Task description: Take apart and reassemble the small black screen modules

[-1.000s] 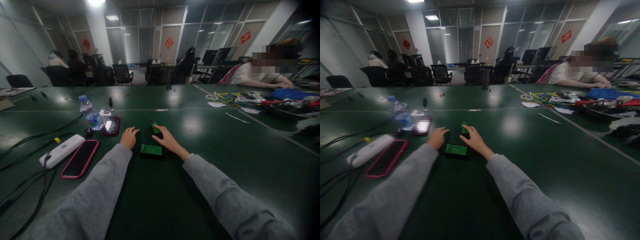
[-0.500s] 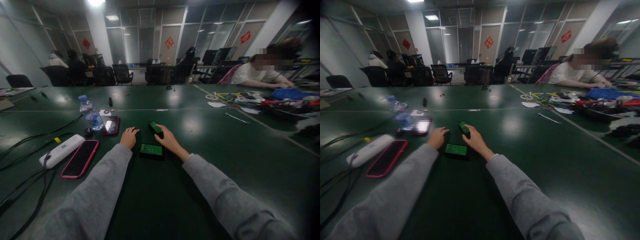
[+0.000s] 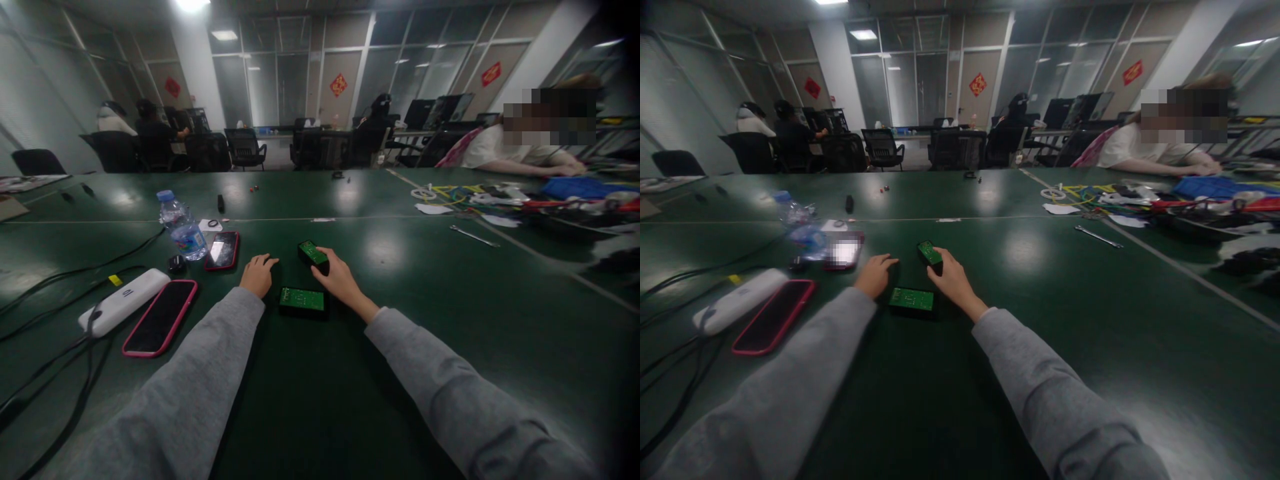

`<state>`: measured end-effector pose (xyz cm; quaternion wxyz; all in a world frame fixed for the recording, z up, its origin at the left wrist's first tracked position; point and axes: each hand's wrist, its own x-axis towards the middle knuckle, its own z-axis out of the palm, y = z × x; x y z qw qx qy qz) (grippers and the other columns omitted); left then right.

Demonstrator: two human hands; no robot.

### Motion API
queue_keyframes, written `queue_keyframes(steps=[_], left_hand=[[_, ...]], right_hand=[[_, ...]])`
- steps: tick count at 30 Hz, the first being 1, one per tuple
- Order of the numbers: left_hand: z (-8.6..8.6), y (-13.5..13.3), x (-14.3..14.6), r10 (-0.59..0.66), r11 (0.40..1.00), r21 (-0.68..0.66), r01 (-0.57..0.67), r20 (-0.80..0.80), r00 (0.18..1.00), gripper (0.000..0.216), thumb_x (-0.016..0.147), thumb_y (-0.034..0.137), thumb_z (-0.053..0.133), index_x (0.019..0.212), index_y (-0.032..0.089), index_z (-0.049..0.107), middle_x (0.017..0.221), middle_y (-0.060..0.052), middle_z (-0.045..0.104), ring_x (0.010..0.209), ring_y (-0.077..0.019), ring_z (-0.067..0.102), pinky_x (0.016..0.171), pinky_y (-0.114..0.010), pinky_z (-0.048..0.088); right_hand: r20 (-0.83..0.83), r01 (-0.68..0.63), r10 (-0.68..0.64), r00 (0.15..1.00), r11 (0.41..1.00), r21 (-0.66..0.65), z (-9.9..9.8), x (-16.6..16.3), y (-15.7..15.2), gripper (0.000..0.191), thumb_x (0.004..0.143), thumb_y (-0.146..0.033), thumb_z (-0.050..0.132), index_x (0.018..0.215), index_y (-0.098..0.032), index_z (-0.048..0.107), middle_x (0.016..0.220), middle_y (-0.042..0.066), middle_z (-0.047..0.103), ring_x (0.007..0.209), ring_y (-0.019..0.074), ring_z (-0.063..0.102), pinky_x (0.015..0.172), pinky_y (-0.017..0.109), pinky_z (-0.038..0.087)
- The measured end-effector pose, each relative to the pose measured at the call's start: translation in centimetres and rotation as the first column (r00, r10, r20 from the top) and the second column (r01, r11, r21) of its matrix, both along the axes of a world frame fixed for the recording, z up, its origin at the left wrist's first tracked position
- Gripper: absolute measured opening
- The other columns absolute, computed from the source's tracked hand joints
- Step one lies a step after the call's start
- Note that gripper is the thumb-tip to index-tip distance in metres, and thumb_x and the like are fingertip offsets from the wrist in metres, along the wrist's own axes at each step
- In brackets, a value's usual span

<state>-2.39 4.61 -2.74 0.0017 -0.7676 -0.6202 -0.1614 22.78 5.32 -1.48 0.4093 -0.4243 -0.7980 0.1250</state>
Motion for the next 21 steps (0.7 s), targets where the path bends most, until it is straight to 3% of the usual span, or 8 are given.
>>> queue_keyframes(steps=[14,21], left_hand=[[-0.2,0.12,-0.07,0.003,1.0,0.006,-0.003,0.005,1.0,0.052,0.084,0.005,0.04,0.131,0.022,0.055,0.139,-0.011,0.051,0.13,-0.0248,0.043,0.106,-0.046,0.04],[-0.08,0.06,-0.1,-0.001,1.0,0.003,0.001,-0.001,1.0,0.053,0.084,0.005,0.04,0.131,0.023,0.055,0.14,-0.01,0.05,0.13,-0.0236,0.043,0.106,-0.045,0.039]], right_hand=[[-0.128,0.17,-0.172,0.977,0.985,-0.026,-0.11,0.28,0.31,0.046,0.085,-0.034,0.059,0.126,-0.015,0.05,0.114,0.013,0.062,0.099,0.0279,0.062,0.088,0.044,0.05],[-0.148,0.18,-0.187,0.971,0.982,-0.062,-0.36,0.39,0.49,0.048,0.083,-0.033,0.06,0.126,-0.015,0.049,0.111,0.013,0.063,0.097,0.0276,0.062,0.086,0.044,0.05]])
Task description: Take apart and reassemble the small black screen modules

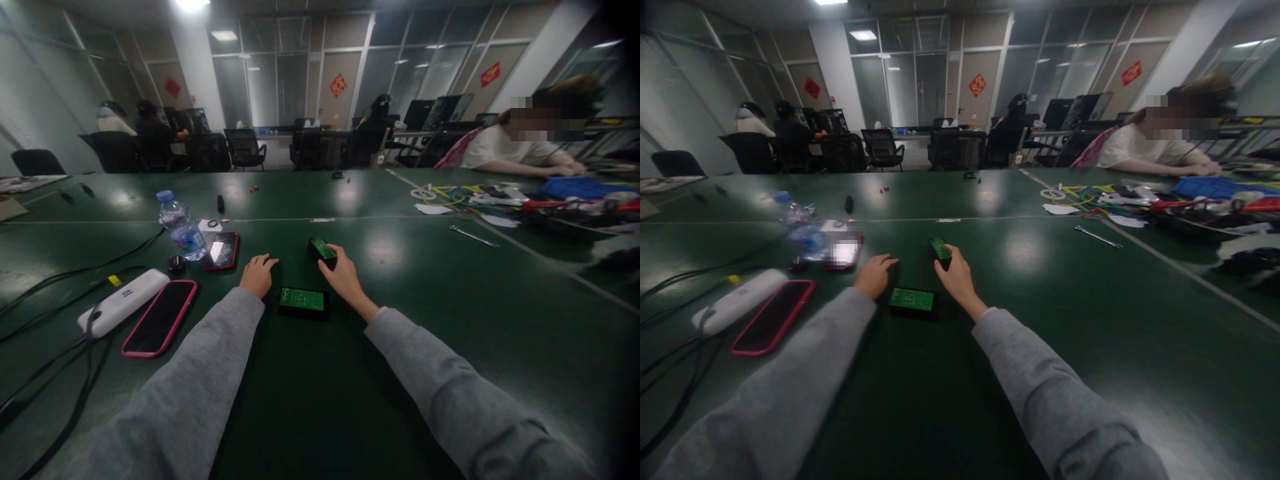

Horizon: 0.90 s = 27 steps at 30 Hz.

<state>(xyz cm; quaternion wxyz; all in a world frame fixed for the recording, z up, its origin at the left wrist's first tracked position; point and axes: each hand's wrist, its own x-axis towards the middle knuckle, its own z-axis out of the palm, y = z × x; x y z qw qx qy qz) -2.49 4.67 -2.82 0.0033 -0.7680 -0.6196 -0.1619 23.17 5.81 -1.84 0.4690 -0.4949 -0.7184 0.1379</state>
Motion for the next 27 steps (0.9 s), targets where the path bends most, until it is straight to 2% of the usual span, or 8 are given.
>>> queue_keyframes(steps=[14,22,27], left_hand=[[-0.06,0.0,-0.02,-0.006,1.0,0.011,0.006,0.015,1.0,0.052,0.084,0.006,0.04,0.131,0.022,0.056,0.139,-0.011,0.051,0.129,-0.0254,0.043,0.106,-0.048,0.04],[-0.12,0.08,0.04,-0.005,1.0,0.007,0.005,0.031,1.0,0.051,0.084,0.004,0.04,0.129,0.022,0.056,0.139,-0.011,0.051,0.13,-0.0241,0.043,0.107,-0.047,0.038],[0.02,0.03,0.07,-0.003,1.0,0.007,0.003,0.024,1.0,0.051,0.084,0.005,0.04,0.129,0.022,0.056,0.138,-0.01,0.052,0.129,-0.0235,0.044,0.107,-0.045,0.039]], right_hand=[[0.037,-0.002,0.002,0.999,1.0,-0.021,0.26,-0.08,-0.33,0.051,0.085,-0.032,0.06,0.13,-0.013,0.046,0.117,0.016,0.061,0.102,0.0306,0.062,0.09,0.048,0.05],[0.159,-0.138,0.144,0.977,0.989,-0.05,-0.24,-0.43,-0.15,0.073,0.084,-0.046,0.066,0.142,-0.016,0.033,0.136,0.018,0.048,0.12,0.0324,0.053,0.1,0.051,0.045],[0.2,-0.16,0.172,0.965,0.984,-0.072,-0.16,-0.56,-0.37,0.075,0.087,-0.049,0.063,0.145,-0.014,0.03,0.137,0.02,0.047,0.119,0.0341,0.053,0.099,0.053,0.045]])
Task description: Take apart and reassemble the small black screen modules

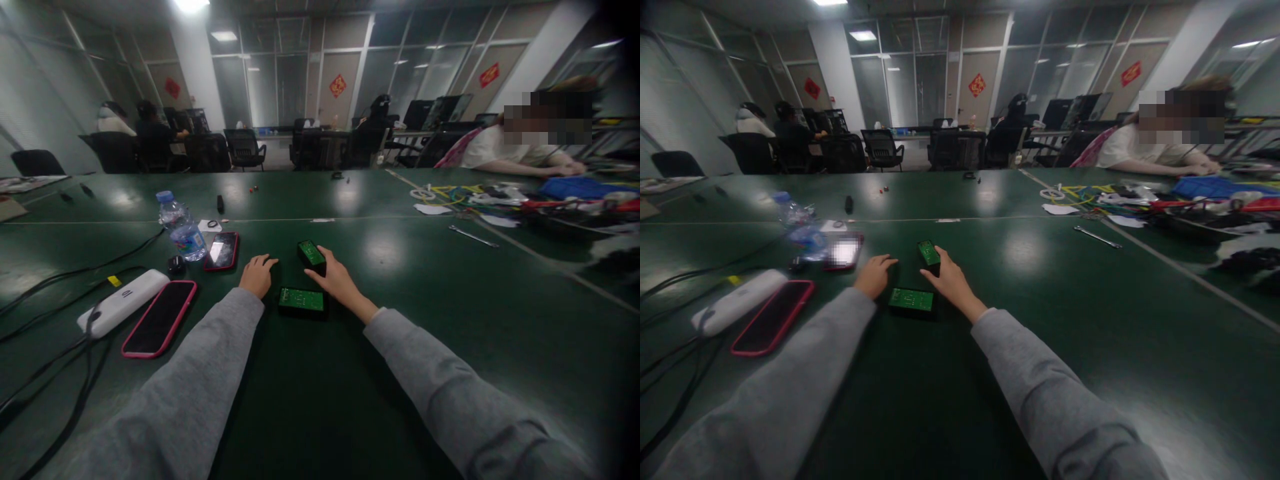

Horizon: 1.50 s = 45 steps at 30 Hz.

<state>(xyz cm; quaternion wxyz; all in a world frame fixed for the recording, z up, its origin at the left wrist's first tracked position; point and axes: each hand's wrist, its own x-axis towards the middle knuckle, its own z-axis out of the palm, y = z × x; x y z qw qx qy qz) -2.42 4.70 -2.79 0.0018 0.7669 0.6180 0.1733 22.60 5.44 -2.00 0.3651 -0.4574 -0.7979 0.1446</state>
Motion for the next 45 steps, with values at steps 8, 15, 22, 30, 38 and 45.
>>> queue_keyframes(steps=[8,15,22,30,38,45], left_hand=[[0.0,-0.1,0.0,0.008,1.0,0.024,-0.008,0.008,1.0,0.051,0.083,0.005,0.04,0.129,0.022,0.056,0.137,-0.01,0.053,0.129,-0.0238,0.045,0.106,-0.045,0.04],[-0.1,0.1,0.0,-0.008,0.999,0.044,0.007,0.03,1.0,0.047,0.086,0.008,0.041,0.128,0.022,0.056,0.135,-0.01,0.055,0.128,-0.0229,0.046,0.106,-0.044,0.04],[0.6,-0.2,0.2,-0.029,0.997,0.075,0.018,0.147,0.989,0.037,0.092,0.018,0.041,0.125,0.02,0.058,0.128,-0.008,0.061,0.122,-0.0213,0.052,0.106,-0.041,0.041],[0.7,1.9,1.7,0.004,0.999,-0.03,0.026,0.723,0.69,0.041,0.089,0.043,0.056,0.121,0.018,0.06,0.116,-0.01,0.068,0.103,-0.0201,0.065,0.094,-0.037,0.051],[-0.7,4.0,3.5,-0.076,0.99,-0.012,0.141,0.798,0.598,0.047,0.084,0.041,0.064,0.125,0.02,0.058,0.124,-0.009,0.065,0.114,-0.0216,0.061,0.102,-0.038,0.046],[-0.7,3.5,3.2,-0.093,0.989,0.003,0.146,0.785,0.613,0.043,0.086,0.041,0.06,0.124,0.02,0.059,0.121,-0.007,0.066,0.112,-0.0214,0.062,0.101,-0.039,0.046]], right_hand=[[0.035,0.049,-0.047,0.998,0.998,-0.035,-0.1,0.0,0.0,0.079,0.085,-0.051,0.064,0.145,-0.014,0.029,0.123,0.021,0.057,0.106,0.0352,0.061,0.087,0.052,0.051],[0.025,0.071,-0.07,0.997,0.996,-0.05,-0.2,0.1,0.1,0.077,0.083,-0.053,0.066,0.14,-0.013,0.035,0.114,0.02,0.061,0.098,0.0328,0.063,0.081,0.049,0.052],[0.023,0.077,-0.076,0.997,0.996,-0.05,-0.1,0.0,0.1,0.069,0.083,-0.047,0.067,0.135,-0.011,0.039,0.109,0.018,0.063,0.094,0.0311,0.064,0.079,0.046,0.053],[0.009,-0.106,0.105,0.994,0.994,0.04,0.0,-0.1,0.2,0.063,0.083,-0.03,0.063,0.138,-0.019,0.035,0.121,0.013,0.058,0.104,0.0273,0.061,0.09,0.042,0.049],[-0.017,-0.241,0.243,0.97,0.967,0.083,0.7,0.1,0.0,0.059,0.082,-0.021,0.06,0.138,-0.022,0.04,0.131,0.009,0.051,0.119,0.0246,0.05,0.103,0.043,0.041],[-0.039,-0.231,0.236,0.971,0.968,0.101,0.6,0.3,0.3,0.06,0.079,-0.017,0.062,0.136,-0.024,0.044,0.128,0.01,0.051,0.119,0.0262,0.047,0.103,0.047,0.04]])
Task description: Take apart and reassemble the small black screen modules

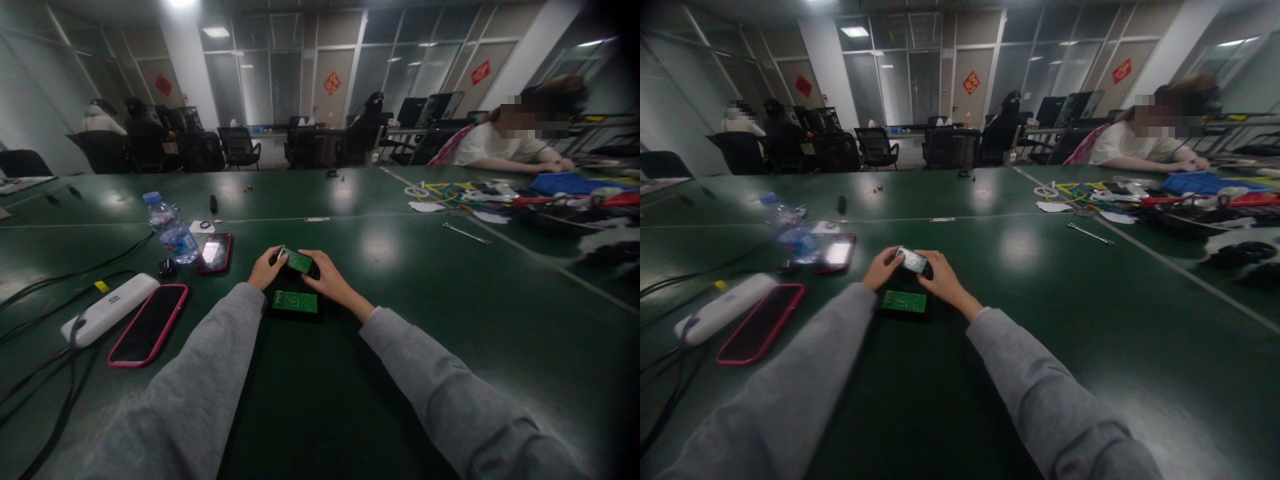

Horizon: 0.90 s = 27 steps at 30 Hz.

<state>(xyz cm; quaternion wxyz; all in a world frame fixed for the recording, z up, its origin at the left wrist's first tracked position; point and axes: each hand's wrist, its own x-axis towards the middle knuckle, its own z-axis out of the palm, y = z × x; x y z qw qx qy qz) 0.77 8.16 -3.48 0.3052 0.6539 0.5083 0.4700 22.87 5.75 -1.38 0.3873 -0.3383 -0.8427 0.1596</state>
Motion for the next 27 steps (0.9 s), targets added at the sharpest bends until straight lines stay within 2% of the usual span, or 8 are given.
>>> queue_keyframes(steps=[6,13,21,27], left_hand=[[0.07,-0.08,-0.01,-0.024,1.0,0.017,0.024,0.018,1.0,0.042,0.085,0.04,0.061,0.122,0.02,0.059,0.12,-0.008,0.066,0.113,-0.0216,0.061,0.102,-0.04,0.046],[0.18,-0.25,0.08,-0.047,0.999,0.015,0.047,0.031,0.998,0.044,0.079,0.04,0.069,0.118,0.022,0.06,0.117,-0.007,0.066,0.113,-0.0232,0.061,0.104,-0.043,0.044],[0.29,-0.46,-0.02,-0.07,0.997,0.023,0.07,-0.016,0.997,0.052,0.077,0.044,0.07,0.123,0.023,0.057,0.12,-0.007,0.065,0.115,-0.0242,0.06,0.104,-0.045,0.043],[0.83,-0.87,0.13,-0.054,0.999,-0.004,0.054,0.002,0.999,0.052,0.075,0.04,0.074,0.122,0.024,0.058,0.119,-0.007,0.066,0.115,-0.0247,0.06,0.105,-0.044,0.042]], right_hand=[[-0.039,-0.008,0.007,0.999,0.999,-0.032,-0.1,0.13,0.07,0.06,0.079,-0.015,0.061,0.136,-0.025,0.045,0.127,0.008,0.051,0.117,0.025,0.047,0.101,0.045,0.041],[-0.133,-0.037,0.035,0.99,0.999,-0.011,-0.23,0.14,0.34,0.057,0.076,-0.012,0.063,0.129,-0.024,0.05,0.119,0.007,0.054,0.114,0.0237,0.05,0.101,0.043,0.04],[-0.142,-0.041,0.037,0.989,0.999,-0.026,-0.2,0.17,0.3,0.057,0.076,-0.011,0.063,0.13,-0.026,0.049,0.12,0.006,0.054,0.112,0.0233,0.052,0.099,0.041,0.041],[-0.141,-0.046,0.041,0.989,0.999,-0.027,-0.2,0.25,0.33,0.057,0.077,-0.011,0.064,0.13,-0.026,0.049,0.119,0.006,0.055,0.112,0.023,0.052,0.098,0.04,0.041]])
